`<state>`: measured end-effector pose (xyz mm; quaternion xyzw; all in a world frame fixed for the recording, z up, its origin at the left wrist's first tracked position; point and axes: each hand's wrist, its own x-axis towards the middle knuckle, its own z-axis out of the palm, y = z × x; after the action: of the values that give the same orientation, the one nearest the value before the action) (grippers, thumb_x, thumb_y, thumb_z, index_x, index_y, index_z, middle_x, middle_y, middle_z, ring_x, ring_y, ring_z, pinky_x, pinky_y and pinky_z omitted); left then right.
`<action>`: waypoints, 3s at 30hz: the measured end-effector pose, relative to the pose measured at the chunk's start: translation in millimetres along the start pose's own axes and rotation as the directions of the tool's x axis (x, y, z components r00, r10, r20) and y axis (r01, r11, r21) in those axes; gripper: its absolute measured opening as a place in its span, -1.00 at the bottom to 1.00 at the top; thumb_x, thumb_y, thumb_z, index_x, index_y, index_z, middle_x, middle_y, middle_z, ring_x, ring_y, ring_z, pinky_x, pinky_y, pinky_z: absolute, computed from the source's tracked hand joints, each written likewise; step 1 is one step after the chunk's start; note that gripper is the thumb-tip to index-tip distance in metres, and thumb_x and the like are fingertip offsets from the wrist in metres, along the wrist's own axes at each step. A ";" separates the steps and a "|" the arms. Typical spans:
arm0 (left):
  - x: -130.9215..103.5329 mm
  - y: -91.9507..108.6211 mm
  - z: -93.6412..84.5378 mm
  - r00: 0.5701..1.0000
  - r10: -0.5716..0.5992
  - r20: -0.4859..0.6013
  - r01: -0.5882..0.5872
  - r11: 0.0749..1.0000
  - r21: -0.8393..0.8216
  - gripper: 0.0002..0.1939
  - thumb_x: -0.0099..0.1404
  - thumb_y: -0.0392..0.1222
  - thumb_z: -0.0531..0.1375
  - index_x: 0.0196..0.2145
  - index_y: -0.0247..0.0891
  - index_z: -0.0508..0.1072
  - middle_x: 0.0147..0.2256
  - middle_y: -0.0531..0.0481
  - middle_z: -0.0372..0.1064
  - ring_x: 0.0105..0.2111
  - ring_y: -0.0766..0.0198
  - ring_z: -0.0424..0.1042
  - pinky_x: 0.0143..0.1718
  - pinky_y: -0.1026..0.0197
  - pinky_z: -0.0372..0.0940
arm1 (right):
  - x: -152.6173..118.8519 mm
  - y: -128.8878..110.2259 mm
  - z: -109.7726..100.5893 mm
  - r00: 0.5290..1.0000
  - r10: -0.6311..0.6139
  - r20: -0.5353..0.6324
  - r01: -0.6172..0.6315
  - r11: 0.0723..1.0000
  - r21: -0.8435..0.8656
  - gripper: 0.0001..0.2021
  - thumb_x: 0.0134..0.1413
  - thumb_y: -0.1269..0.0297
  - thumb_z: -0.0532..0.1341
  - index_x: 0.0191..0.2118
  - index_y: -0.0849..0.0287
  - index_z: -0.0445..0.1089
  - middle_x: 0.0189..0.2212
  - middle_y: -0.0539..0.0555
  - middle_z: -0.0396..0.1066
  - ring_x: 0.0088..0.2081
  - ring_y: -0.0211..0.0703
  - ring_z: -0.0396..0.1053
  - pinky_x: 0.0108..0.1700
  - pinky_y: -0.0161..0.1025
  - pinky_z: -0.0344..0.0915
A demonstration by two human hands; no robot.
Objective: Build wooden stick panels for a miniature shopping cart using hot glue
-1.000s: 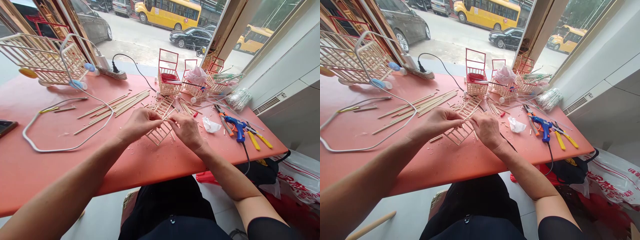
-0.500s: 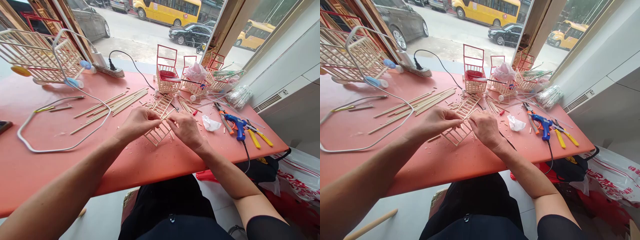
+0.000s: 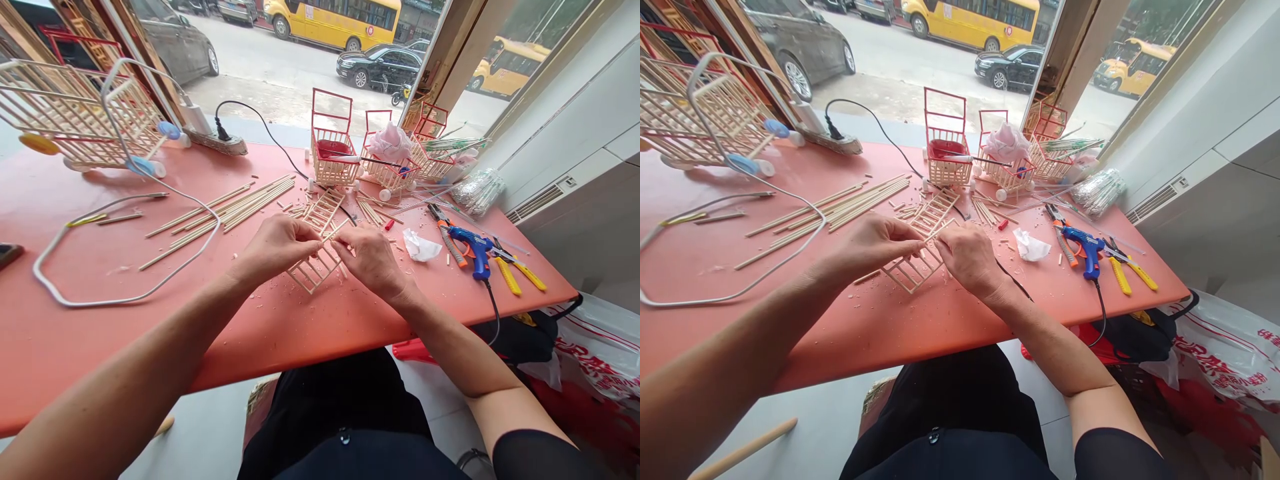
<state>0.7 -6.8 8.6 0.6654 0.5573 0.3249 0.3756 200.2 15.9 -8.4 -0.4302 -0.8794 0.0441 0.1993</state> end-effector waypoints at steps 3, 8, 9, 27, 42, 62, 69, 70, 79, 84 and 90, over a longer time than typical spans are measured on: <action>0.6 -3.0 -1.7 1.000 0.007 0.015 -0.007 1.000 -0.016 -0.75 0.10 -0.03 0.28 -0.52 -0.27 0.60 -0.60 0.02 0.41 -0.56 0.30 0.29 -0.56 0.28 0.07 | -0.1 0.8 -2.2 1.000 0.017 0.008 -0.017 0.999 0.038 -0.77 0.41 0.28 0.21 -0.32 0.13 0.53 -0.32 0.09 0.57 -0.22 -0.04 0.38 -0.11 -0.15 0.17; 2.2 -7.0 -10.0 0.999 0.012 0.036 -0.011 1.000 -0.025 -0.79 0.09 -0.05 0.31 -0.49 -0.24 0.63 -0.60 0.03 0.43 -0.57 0.27 0.33 -0.57 0.26 0.09 | 2.4 11.1 -13.2 0.978 0.065 -0.197 -0.027 0.981 0.192 -0.75 0.44 0.16 0.18 -0.20 0.13 0.56 -0.22 0.08 0.61 -0.20 -0.10 0.43 -0.03 -0.16 0.27; 2.6 -7.2 -12.3 0.999 0.011 0.039 -0.011 1.000 -0.015 -0.80 0.09 -0.05 0.32 -0.48 -0.24 0.64 -0.60 0.03 0.43 -0.57 0.27 0.33 -0.57 0.27 0.09 | 3.4 14.6 -15.0 0.965 0.091 -0.246 -0.039 0.977 0.209 -0.75 0.44 0.16 0.18 -0.20 0.14 0.55 -0.22 0.08 0.61 -0.22 -0.11 0.43 -0.03 -0.16 0.28; 8.7 -7.0 -35.6 0.982 -0.037 0.183 0.034 0.999 0.018 -0.75 -0.02 0.04 0.37 -0.51 -0.20 0.68 -0.52 -0.03 0.55 -0.45 0.20 0.47 -0.43 0.26 0.28 | 8.8 35.8 -8.7 0.962 0.274 -0.024 -0.251 0.912 0.325 -0.70 0.38 0.13 0.18 -0.29 0.17 0.56 -0.38 0.04 0.59 -0.31 -0.17 0.47 -0.21 -0.25 0.23; 21.5 -36.5 -51.4 0.968 -0.153 0.199 0.145 0.988 0.052 -0.75 -0.03 0.01 0.39 -0.46 -0.22 0.66 -0.53 0.00 0.53 -0.56 0.33 0.34 -0.56 0.31 0.14 | -7.3 -6.4 -29.8 0.891 0.189 0.413 -0.151 0.981 -0.123 -0.86 0.29 0.22 0.26 -0.28 0.13 0.51 -0.27 0.08 0.59 -0.26 -0.12 0.42 -0.29 -0.21 0.03; 13.6 -17.8 -31.5 0.950 -0.090 0.299 0.071 0.995 0.076 -0.75 0.02 -0.03 0.31 -0.44 -0.26 0.65 -0.54 0.01 0.53 -0.60 0.35 0.31 -0.61 0.33 0.18 | 2.9 13.4 -13.4 0.975 0.150 0.163 -0.191 0.943 0.272 -0.89 0.19 0.39 0.34 -0.38 0.20 0.48 -0.44 0.01 0.50 -0.38 -0.25 0.36 -0.26 -0.28 0.18; 11.8 -17.5 -27.9 0.956 -0.078 0.283 0.048 0.993 0.111 -0.77 0.01 -0.05 0.28 -0.45 -0.24 0.66 -0.57 0.04 0.50 -0.60 0.35 0.30 -0.60 0.35 0.18 | 1.7 5.6 -6.9 0.972 0.186 0.147 -0.217 0.946 0.242 -0.91 0.19 0.50 0.30 -0.29 0.17 0.47 -0.37 0.03 0.52 -0.32 -0.19 0.43 -0.23 -0.26 0.23; 11.5 -17.2 -27.8 0.957 -0.081 0.279 0.051 0.992 0.112 -0.76 0.01 -0.05 0.28 -0.45 -0.24 0.66 -0.57 0.04 0.50 -0.60 0.35 0.30 -0.61 0.35 0.18 | 1.7 4.6 -7.1 0.970 0.189 0.153 -0.223 0.942 0.252 -0.91 0.19 0.50 0.30 -0.28 0.17 0.46 -0.37 0.02 0.52 -0.31 -0.19 0.44 -0.23 -0.27 0.24; 11.7 -15.7 -28.7 0.956 -0.085 0.281 0.046 0.989 0.143 -0.79 0.02 -0.08 0.28 -0.44 -0.22 0.66 -0.55 0.06 0.52 -0.56 0.34 0.35 -0.56 0.35 0.20 | 2.3 1.7 -3.3 0.963 0.201 0.181 -0.243 0.935 0.258 -0.90 0.18 0.48 0.33 -0.26 0.14 0.46 -0.36 0.01 0.56 -0.30 -0.17 0.49 -0.21 -0.25 0.27; 12.6 -14.3 -29.0 0.950 -0.097 0.298 0.053 0.987 0.153 -0.80 0.03 -0.09 0.28 -0.44 -0.22 0.67 -0.55 0.08 0.52 -0.59 0.37 0.30 -0.57 0.36 0.17 | 2.3 2.8 -0.5 0.961 0.195 0.195 -0.242 0.935 0.260 -0.90 0.18 0.48 0.33 -0.27 0.14 0.45 -0.36 0.00 0.57 -0.32 -0.19 0.47 -0.23 -0.27 0.25; 14.6 -18.4 -29.4 0.952 -0.083 0.296 0.046 0.990 0.132 -0.80 0.03 -0.08 0.32 -0.42 -0.21 0.69 -0.57 0.07 0.52 -0.61 0.35 0.32 -0.55 0.33 0.19 | 2.3 5.3 0.6 0.963 0.179 0.201 -0.241 0.908 0.344 -0.90 0.14 0.48 0.33 -0.30 0.15 0.45 -0.40 -0.03 0.54 -0.35 -0.24 0.45 -0.25 -0.30 0.25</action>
<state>-31.0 13.5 7.9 0.7104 0.5341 0.1724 0.4246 202.6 21.1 -9.6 -0.4728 -0.8176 0.2634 0.1967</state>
